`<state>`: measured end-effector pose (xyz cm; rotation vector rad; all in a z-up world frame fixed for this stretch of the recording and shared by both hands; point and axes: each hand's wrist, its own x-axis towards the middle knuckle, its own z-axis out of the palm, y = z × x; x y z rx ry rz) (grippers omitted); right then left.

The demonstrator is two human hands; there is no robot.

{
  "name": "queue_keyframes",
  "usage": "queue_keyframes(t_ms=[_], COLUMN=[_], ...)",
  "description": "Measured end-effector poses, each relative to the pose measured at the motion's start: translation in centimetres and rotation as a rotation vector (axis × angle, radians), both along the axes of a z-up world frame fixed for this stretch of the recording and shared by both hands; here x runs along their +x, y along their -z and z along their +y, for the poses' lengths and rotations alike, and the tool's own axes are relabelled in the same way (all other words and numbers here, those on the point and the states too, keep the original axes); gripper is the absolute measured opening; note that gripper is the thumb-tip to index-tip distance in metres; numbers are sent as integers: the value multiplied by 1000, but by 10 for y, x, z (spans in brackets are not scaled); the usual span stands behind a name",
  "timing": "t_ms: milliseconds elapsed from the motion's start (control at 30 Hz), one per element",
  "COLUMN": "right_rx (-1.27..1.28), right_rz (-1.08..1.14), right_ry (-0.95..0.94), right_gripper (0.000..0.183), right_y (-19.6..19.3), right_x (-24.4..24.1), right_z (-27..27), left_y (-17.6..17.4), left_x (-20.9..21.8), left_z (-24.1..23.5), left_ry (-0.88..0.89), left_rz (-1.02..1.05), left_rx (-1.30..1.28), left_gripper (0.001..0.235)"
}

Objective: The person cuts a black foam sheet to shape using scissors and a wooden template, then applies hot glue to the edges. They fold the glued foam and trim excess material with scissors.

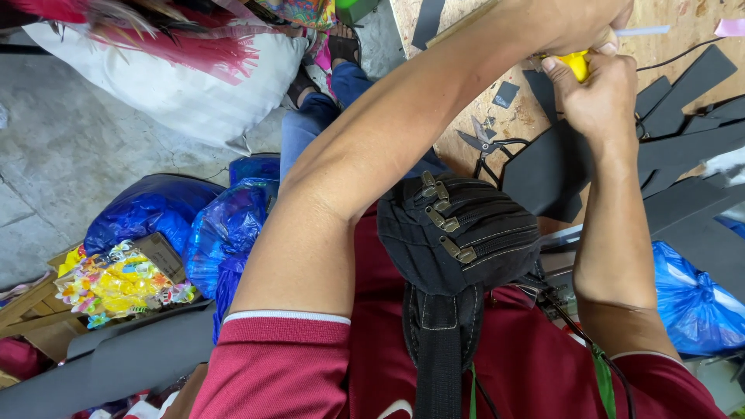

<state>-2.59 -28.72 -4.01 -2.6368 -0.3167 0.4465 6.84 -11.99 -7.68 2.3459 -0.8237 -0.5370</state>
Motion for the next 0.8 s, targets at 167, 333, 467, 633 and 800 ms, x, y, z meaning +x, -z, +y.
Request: queue_keyframes(t_ms=[167,333,467,633,800], right_rx=[-7,27,59,-39,87], right_rz=[48,126,-55,-90,-212], right_ry=[-4,43,-79,-23,-124], right_gripper=[63,63,26,65,42], right_y=[-5,-13,-35,-4,-12], right_x=[-8,-14,-10,10,22], right_z=[15,33,42,-2,8], left_y=[-1,-21,-61,-61,-54], left_x=[-3,-14,-17,1,3], left_z=[10,22,34,8,4], left_ry=[-11,88,-12,12,-1], left_rz=[-23,-247,-96,-112,-55], left_rx=[16,217,-40,-32,-83], left_gripper=[16,15,10,38,35])
